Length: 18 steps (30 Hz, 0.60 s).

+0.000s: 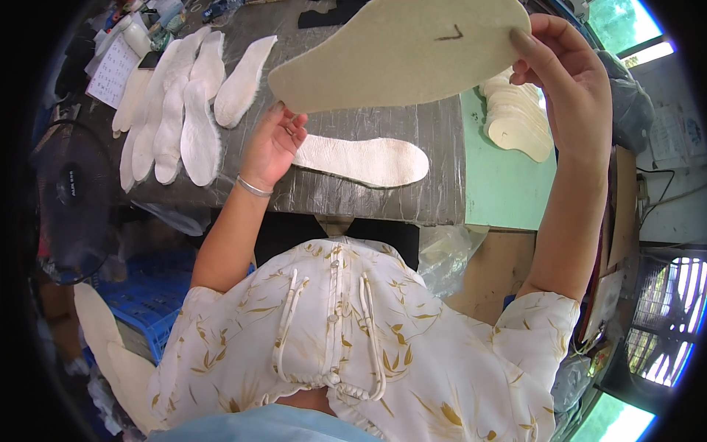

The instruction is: Manually aligning and stacking layers of shoe insoles, including a foam/fabric top and a stiff base.

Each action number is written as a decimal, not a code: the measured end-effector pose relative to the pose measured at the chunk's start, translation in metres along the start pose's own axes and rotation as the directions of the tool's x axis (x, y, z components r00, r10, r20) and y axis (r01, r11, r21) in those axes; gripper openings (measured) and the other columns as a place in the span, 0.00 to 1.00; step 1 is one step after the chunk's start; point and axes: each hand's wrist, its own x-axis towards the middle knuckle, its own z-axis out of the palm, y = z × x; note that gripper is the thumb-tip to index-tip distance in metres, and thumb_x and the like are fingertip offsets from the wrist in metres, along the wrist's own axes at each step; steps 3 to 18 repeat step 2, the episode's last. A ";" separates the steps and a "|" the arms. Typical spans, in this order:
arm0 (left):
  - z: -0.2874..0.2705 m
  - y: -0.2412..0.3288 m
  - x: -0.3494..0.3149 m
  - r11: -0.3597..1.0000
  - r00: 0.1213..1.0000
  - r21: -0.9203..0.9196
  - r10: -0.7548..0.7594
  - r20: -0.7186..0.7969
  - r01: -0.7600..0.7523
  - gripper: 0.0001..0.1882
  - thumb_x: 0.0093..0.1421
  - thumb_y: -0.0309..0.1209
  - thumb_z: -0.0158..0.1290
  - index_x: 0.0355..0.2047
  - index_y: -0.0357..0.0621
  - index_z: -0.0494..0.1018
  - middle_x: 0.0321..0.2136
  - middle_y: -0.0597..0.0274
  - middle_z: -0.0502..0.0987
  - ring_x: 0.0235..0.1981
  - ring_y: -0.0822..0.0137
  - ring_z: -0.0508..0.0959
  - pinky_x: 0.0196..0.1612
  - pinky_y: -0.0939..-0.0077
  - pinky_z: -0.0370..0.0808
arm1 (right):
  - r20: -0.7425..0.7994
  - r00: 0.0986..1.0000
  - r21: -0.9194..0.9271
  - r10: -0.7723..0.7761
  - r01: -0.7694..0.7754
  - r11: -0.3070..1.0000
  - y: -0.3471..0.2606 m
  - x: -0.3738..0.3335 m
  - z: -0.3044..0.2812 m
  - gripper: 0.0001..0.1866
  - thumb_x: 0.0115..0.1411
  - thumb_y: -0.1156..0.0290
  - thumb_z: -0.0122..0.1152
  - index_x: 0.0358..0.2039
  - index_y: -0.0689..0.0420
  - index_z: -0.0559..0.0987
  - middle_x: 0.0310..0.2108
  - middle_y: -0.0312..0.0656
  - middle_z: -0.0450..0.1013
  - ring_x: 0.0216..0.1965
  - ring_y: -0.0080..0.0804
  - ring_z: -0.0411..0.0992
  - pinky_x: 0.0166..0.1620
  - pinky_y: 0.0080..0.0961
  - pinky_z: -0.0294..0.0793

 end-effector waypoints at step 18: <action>-0.016 0.009 0.004 1.000 1.000 0.010 -0.004 0.022 0.004 0.14 0.61 0.37 0.58 0.44 0.49 0.71 0.37 0.67 0.77 0.41 0.69 0.77 0.44 0.74 0.74 | -0.005 0.999 -0.026 0.048 -0.048 0.998 0.022 -0.007 -0.005 0.24 0.61 0.69 0.62 0.55 0.66 0.69 0.33 0.39 0.76 0.30 0.24 0.75 0.38 0.19 0.76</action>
